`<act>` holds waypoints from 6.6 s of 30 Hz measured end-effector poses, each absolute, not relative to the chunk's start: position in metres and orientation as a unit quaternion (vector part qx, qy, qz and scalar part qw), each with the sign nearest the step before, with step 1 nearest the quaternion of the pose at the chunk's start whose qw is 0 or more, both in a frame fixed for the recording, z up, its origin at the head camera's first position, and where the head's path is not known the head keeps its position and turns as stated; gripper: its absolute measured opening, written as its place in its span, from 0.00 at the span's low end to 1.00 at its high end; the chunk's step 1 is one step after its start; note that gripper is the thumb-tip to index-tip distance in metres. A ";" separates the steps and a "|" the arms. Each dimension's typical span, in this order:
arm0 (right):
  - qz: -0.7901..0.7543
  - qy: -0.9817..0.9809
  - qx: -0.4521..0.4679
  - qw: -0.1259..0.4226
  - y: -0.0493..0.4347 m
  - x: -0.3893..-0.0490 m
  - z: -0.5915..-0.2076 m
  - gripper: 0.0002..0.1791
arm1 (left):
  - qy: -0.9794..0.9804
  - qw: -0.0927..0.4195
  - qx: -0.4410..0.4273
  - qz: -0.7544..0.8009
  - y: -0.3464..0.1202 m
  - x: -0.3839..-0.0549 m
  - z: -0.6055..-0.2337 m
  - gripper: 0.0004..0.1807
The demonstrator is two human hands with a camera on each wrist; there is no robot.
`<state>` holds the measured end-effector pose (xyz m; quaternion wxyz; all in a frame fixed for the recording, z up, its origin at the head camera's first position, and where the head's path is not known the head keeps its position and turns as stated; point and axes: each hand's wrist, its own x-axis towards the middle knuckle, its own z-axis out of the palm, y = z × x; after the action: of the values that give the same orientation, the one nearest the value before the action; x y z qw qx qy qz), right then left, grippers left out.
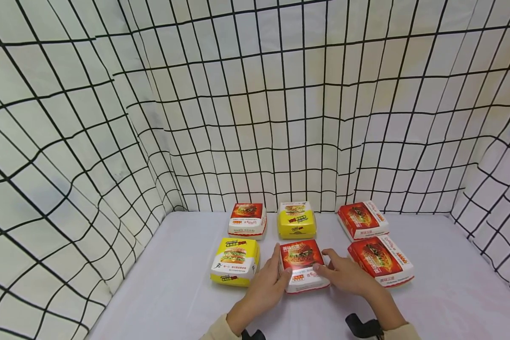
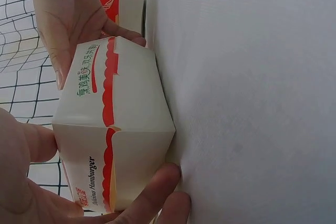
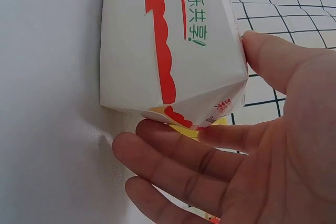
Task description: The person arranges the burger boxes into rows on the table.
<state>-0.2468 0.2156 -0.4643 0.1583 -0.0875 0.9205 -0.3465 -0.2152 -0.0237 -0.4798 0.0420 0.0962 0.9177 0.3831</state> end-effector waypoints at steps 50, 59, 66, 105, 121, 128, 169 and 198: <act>-0.402 0.893 -0.088 0.182 0.203 -0.247 -0.476 0.51 | 0.924 0.071 0.075 0.369 -0.026 -0.220 -0.477 0.42; -0.393 0.897 -0.081 0.188 0.201 -0.245 -0.474 0.53 | 0.926 0.073 0.075 0.364 -0.026 -0.220 -0.477 0.42; -0.395 0.895 -0.082 0.192 0.201 -0.243 -0.471 0.52 | 0.926 0.069 0.079 0.363 -0.027 -0.220 -0.478 0.42; -0.382 0.901 -0.102 0.179 0.214 -0.234 -0.443 0.47 | 0.950 -0.082 0.112 0.280 -0.040 -0.209 -0.427 0.25; -0.346 0.921 -0.155 0.094 0.214 -0.267 -0.406 0.44 | 0.939 -0.074 0.124 0.311 -0.046 -0.278 -0.387 0.18; -0.325 0.926 -0.160 0.110 0.210 -0.315 -0.397 0.41 | 0.955 -0.028 0.106 0.275 -0.033 -0.314 -0.391 0.19; -0.305 0.930 -0.104 0.177 0.190 -0.383 -0.438 0.42 | 0.969 0.063 0.072 0.230 -0.012 -0.356 -0.424 0.29; -0.266 0.939 -0.103 0.191 0.197 -0.370 -0.444 0.38 | 0.956 0.081 0.063 0.276 -0.008 -0.366 -0.437 0.27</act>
<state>-0.3702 0.1965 -0.4444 0.1909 -0.1031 0.9392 -0.2661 -0.3656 -0.0082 -0.4368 0.0810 0.0627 0.9558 0.2755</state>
